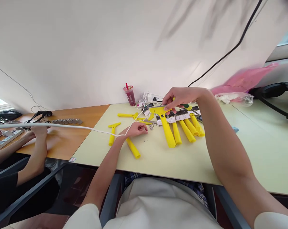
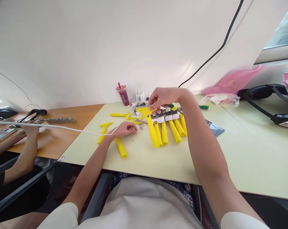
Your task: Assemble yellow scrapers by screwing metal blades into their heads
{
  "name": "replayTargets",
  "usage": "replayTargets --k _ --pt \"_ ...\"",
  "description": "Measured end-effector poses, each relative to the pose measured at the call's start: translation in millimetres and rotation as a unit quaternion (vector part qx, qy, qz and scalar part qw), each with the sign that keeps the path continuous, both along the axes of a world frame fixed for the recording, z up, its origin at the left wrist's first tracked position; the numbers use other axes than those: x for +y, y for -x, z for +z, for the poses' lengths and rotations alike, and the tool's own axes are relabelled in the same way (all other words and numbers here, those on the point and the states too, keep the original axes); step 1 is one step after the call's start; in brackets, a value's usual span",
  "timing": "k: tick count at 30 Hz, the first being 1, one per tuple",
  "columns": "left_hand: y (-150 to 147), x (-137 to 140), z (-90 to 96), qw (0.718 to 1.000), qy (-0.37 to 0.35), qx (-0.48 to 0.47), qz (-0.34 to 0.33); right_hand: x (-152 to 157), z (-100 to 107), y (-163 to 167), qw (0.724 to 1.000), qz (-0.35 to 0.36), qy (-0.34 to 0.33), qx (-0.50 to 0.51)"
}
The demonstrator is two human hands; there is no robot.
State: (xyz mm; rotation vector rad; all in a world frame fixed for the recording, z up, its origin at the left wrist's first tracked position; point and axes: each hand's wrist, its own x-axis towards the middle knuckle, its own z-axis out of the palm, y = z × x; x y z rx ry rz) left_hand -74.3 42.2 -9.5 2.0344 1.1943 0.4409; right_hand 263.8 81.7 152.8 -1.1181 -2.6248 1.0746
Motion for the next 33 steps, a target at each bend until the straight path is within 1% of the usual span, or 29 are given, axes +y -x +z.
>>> replayTargets --k 4,7,10,14,19,25,28,33 --pt "2 -4 5.9 0.998 0.03 -0.006 -0.051 2 -3 5 0.999 0.014 0.031 -0.019" --pt "4 -8 12.8 0.994 0.06 0.012 -0.091 6 -7 7 0.997 0.021 0.06 -0.039" --pt "7 -11 17.5 0.99 0.079 0.029 -0.114 10 -11 9 0.995 0.035 0.075 -0.048" --pt "9 -12 17.8 0.99 0.076 0.04 -0.109 13 -15 12 0.995 0.052 0.069 -0.054" --pt "5 -11 16.0 0.991 0.081 0.05 -0.095 12 -15 16 0.994 0.053 0.072 -0.059" --pt "0 -14 17.3 0.989 0.067 0.036 -0.123 13 -18 19 0.994 0.052 0.07 -0.068" --pt "-1 -16 19.1 0.99 0.056 0.031 -0.127 15 -20 18 0.994 0.047 0.075 -0.068" --pt "0 -15 17.3 0.992 0.055 0.04 -0.102 18 -22 16 0.993 0.036 0.082 -0.072"
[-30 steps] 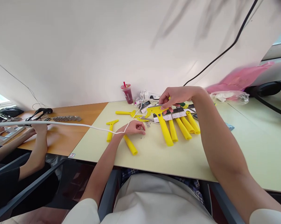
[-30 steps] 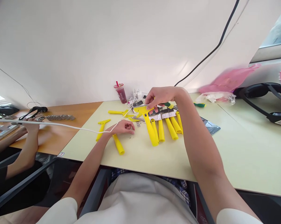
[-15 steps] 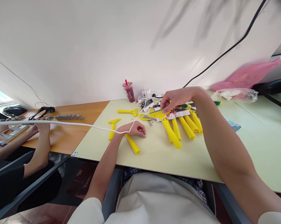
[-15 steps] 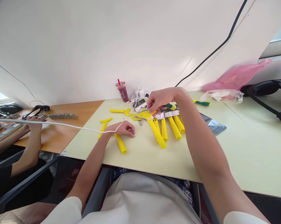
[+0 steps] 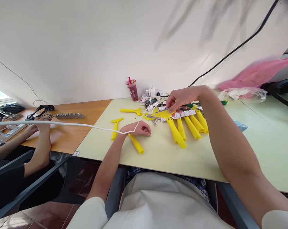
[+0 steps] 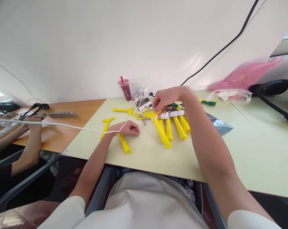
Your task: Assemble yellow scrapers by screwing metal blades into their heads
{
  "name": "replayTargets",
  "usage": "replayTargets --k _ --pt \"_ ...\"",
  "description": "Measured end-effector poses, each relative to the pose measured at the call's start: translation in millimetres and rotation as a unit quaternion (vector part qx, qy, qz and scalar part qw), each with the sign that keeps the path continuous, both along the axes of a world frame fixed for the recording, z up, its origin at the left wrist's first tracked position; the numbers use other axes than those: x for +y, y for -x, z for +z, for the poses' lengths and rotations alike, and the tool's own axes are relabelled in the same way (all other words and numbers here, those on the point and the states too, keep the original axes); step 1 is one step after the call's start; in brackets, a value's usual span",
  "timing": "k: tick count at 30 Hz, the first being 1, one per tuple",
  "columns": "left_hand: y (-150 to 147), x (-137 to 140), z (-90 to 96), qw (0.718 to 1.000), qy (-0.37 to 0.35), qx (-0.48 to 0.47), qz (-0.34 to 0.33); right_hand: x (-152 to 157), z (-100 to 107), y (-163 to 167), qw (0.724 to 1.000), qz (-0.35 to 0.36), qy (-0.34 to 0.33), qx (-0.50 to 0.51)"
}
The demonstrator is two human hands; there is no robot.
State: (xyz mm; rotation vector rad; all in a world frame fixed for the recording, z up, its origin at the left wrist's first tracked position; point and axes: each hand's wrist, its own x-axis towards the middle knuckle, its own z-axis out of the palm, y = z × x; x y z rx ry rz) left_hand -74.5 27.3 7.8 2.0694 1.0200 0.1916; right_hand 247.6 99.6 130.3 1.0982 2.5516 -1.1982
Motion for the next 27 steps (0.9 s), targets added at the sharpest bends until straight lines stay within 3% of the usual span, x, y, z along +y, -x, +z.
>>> replayTargets --k 4,7,10,13,21,27 --pt "0 0 -3.2 1.0 -0.003 -0.017 0.017 3 -3 2 1.0 0.008 0.001 0.001" --pt "-4 -1 -1.9 0.993 -0.011 -0.099 0.06 6 -7 4 1.0 0.014 0.001 -0.002" --pt "-11 -2 0.3 0.964 -0.029 -0.224 0.136 10 -11 7 1.0 0.014 0.003 -0.008" --pt "-19 -1 -2.1 0.935 -0.066 -0.286 0.199 12 -15 11 1.0 0.013 0.012 0.002" --pt "-30 4 -17.9 0.92 -0.136 -0.283 0.235 16 -31 30 0.997 0.048 0.029 0.052" --pt "-29 7 -20.0 0.911 -0.141 -0.296 0.25 17 -36 33 0.996 0.052 0.039 0.063"
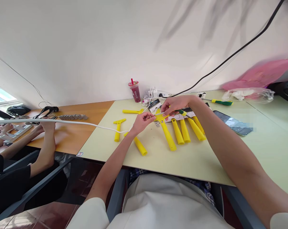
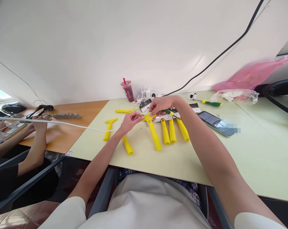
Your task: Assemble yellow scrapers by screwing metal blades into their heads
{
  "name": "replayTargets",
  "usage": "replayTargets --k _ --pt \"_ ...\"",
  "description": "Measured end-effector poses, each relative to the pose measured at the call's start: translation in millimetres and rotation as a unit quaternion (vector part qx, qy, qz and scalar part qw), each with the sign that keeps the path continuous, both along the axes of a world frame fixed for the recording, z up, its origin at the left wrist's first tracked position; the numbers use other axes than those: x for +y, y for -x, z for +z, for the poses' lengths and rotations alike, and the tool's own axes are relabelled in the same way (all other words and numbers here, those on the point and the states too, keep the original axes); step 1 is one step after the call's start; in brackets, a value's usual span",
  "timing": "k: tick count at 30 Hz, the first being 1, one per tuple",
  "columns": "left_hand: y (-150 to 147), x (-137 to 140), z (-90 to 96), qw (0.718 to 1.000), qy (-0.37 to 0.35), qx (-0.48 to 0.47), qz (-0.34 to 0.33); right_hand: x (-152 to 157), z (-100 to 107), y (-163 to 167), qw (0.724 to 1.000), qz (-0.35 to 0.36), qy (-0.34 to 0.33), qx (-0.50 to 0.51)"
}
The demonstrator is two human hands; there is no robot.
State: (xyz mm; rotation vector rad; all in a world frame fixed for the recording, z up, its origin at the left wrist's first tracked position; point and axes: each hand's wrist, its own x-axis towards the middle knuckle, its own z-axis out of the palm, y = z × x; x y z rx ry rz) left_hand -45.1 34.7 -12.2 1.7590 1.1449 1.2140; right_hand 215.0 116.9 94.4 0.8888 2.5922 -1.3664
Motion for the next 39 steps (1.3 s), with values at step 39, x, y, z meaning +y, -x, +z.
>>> replayTargets --k 39 --pt "-3 19 -9.0 0.815 0.274 -0.501 0.095 18 -27 3 0.999 -0.037 0.008 -0.005"
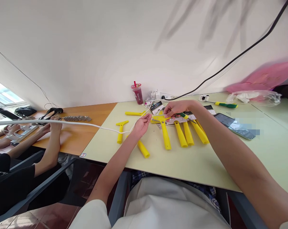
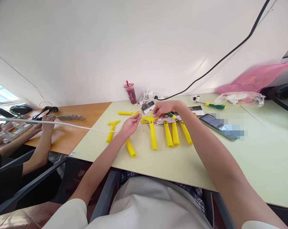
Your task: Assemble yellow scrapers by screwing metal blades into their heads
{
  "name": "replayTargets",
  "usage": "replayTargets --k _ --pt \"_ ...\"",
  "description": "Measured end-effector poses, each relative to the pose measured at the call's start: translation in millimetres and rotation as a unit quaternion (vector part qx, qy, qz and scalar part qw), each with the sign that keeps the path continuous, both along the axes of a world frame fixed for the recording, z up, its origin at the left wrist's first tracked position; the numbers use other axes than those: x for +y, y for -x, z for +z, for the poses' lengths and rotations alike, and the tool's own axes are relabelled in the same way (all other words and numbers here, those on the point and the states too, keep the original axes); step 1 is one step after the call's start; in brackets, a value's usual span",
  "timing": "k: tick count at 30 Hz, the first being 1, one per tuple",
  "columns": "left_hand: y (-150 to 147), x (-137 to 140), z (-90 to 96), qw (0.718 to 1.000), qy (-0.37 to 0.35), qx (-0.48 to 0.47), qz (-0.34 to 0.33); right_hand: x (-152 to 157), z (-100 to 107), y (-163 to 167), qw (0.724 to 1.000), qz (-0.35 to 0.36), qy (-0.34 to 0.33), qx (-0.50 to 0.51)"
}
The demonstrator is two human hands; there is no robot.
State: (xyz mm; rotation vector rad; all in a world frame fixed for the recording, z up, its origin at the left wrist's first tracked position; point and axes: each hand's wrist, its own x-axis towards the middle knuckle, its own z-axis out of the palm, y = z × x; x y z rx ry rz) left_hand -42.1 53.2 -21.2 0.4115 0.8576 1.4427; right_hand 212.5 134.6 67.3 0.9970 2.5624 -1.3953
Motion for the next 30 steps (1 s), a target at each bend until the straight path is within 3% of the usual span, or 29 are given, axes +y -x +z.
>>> replayTargets --k 8,15,20,25,30 --pt "-1 -1 -7.0 0.999 -0.033 0.041 0.008 -8 14 -3 0.999 0.004 -0.002 0.047" --pt "-13 -16 -1.1 0.98 -0.057 0.145 -0.122 -17 24 -2 0.997 0.009 0.007 0.073" --pt "-13 -22 2.7 0.964 -0.044 0.204 -0.164 -18 24 4 0.996 0.013 0.029 0.085" --pt "-13 -25 3.3 0.957 -0.074 0.203 -0.194 -22 25 9 0.996 0.026 0.031 0.082" --pt "-15 -23 -0.3 0.965 -0.097 0.16 -0.183 -22 22 9 0.997 0.014 0.024 0.076"
